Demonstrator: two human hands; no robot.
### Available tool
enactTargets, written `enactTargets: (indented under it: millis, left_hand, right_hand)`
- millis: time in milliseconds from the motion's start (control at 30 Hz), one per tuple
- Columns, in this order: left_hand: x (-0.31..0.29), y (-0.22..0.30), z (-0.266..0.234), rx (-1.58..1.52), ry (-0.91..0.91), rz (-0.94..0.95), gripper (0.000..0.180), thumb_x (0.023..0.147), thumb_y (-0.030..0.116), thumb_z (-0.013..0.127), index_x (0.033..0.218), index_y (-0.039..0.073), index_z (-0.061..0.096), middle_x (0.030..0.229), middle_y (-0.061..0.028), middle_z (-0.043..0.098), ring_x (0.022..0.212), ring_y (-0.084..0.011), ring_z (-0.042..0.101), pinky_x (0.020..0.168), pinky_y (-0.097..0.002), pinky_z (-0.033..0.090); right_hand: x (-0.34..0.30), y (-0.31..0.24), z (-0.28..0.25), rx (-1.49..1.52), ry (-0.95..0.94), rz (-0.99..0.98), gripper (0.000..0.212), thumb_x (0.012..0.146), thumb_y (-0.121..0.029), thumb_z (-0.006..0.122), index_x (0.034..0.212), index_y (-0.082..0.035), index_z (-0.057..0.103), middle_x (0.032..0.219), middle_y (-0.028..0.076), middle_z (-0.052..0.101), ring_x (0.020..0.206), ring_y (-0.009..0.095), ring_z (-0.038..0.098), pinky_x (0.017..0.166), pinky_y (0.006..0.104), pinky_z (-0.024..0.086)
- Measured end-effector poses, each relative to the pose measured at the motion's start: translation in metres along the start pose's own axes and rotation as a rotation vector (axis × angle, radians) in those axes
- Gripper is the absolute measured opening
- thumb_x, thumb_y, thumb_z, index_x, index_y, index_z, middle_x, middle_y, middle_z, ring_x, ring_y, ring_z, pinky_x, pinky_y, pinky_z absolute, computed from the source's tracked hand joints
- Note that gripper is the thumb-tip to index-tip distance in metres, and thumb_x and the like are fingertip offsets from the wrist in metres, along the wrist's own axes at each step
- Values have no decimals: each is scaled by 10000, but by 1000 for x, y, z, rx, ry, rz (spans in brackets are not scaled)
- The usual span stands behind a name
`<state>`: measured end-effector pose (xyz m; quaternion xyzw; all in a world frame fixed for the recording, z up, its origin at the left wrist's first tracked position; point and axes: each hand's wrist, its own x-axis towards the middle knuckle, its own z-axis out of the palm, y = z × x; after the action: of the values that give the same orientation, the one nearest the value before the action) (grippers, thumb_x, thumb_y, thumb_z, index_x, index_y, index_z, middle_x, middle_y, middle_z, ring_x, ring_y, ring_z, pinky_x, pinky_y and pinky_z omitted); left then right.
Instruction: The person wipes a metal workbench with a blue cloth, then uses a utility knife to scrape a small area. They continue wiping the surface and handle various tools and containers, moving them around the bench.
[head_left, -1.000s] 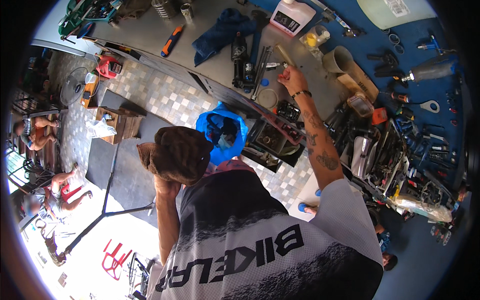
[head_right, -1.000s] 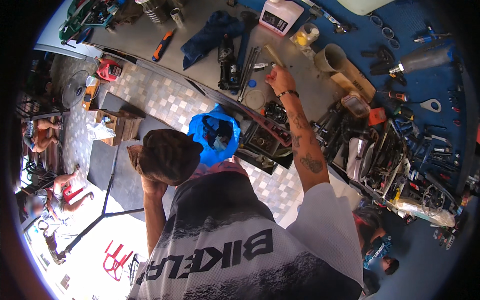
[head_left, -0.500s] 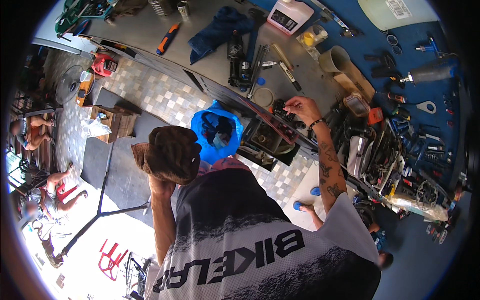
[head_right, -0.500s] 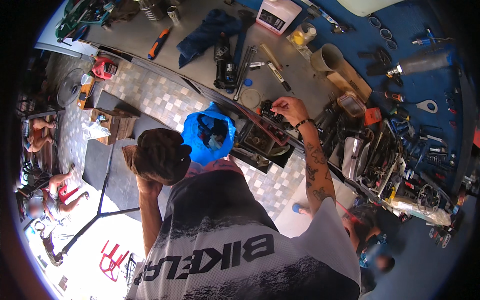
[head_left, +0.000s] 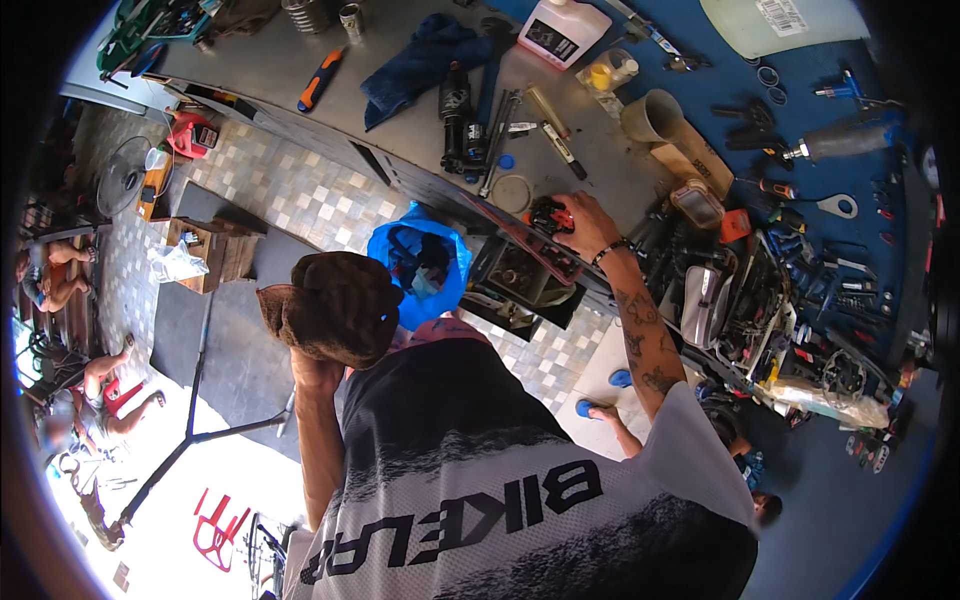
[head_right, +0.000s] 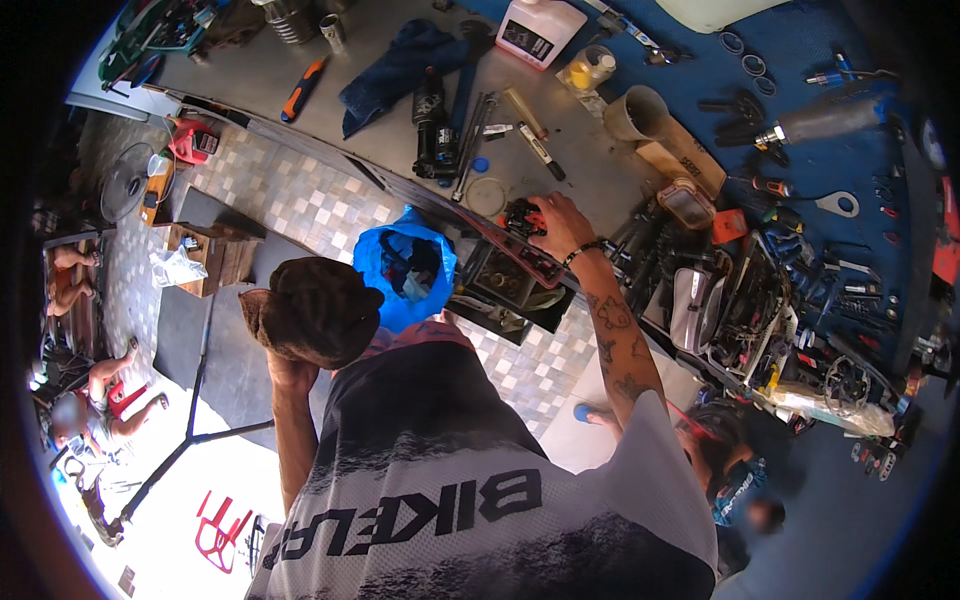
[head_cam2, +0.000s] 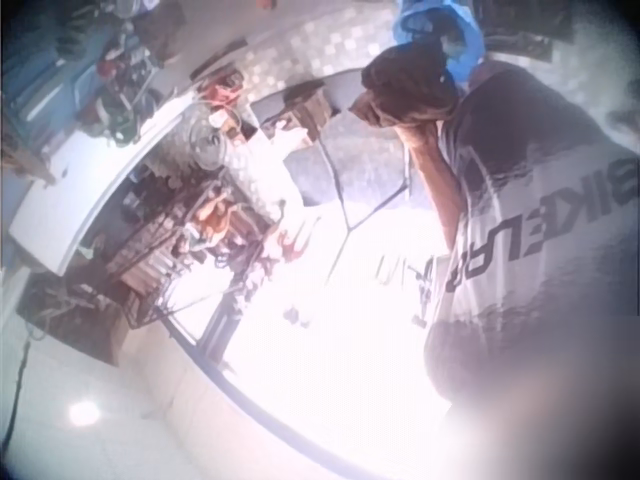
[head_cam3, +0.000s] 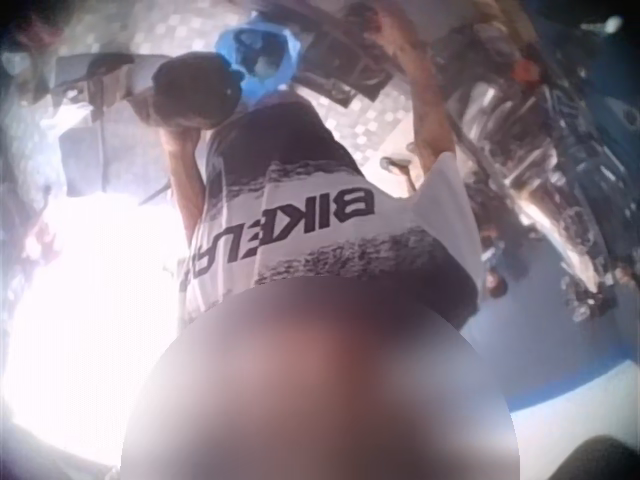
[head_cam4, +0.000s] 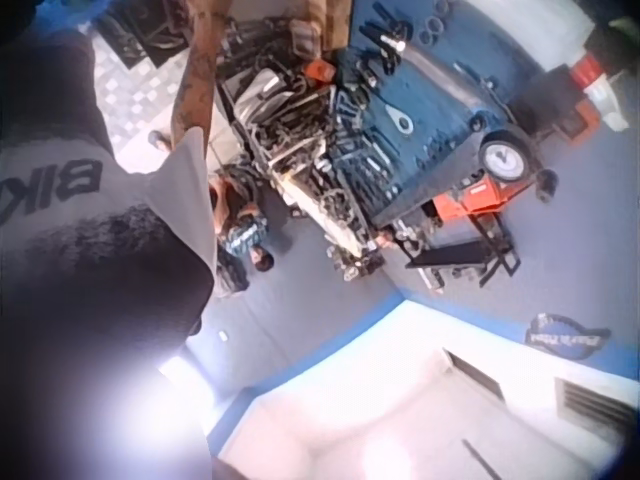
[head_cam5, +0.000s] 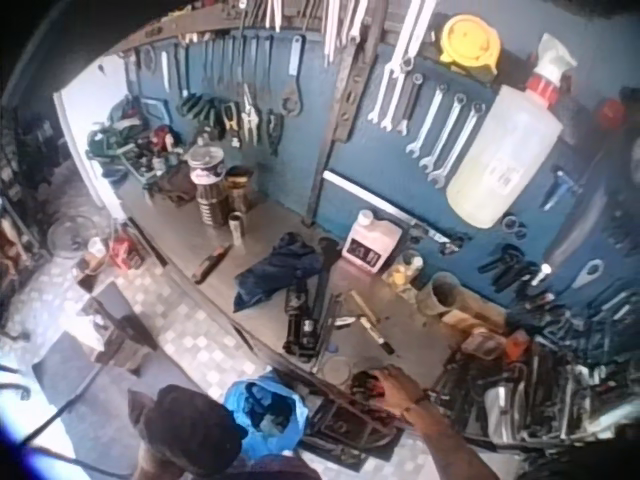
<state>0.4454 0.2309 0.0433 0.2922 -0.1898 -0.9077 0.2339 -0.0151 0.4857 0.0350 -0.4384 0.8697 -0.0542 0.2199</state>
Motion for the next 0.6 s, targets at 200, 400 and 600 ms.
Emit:
enactTargets:
  millis: [200,400,600]
  left_hand:
    - [3,8,-5,-24,0,5,683,1059,533,575,1566,88,470,1571,-107,539,1441,-304,511,1240,-487,390]
    - [3,16,-9,-20,6,30,685,1053,534,587,1559,86,479,1566,-108,545,1434,-303,519,1234,-495,400]
    - [-3,24,-19,3,42,87,669,1050,524,599,1540,79,497,1544,-118,563,1408,-311,543,1214,-499,424]
  right_hand:
    - [3,4,-2,-53,-30,-10,756,764,-259,885,1432,-135,551,1338,164,589,1295,374,577,1081,459,523]
    - [6,0,4,-66,69,14,698,726,-241,872,1347,-92,593,1311,161,606,1264,385,592,1063,466,528]
    - [17,-12,-33,-8,187,108,630,711,-230,863,1271,-62,628,1225,161,649,1157,392,643,982,478,547]
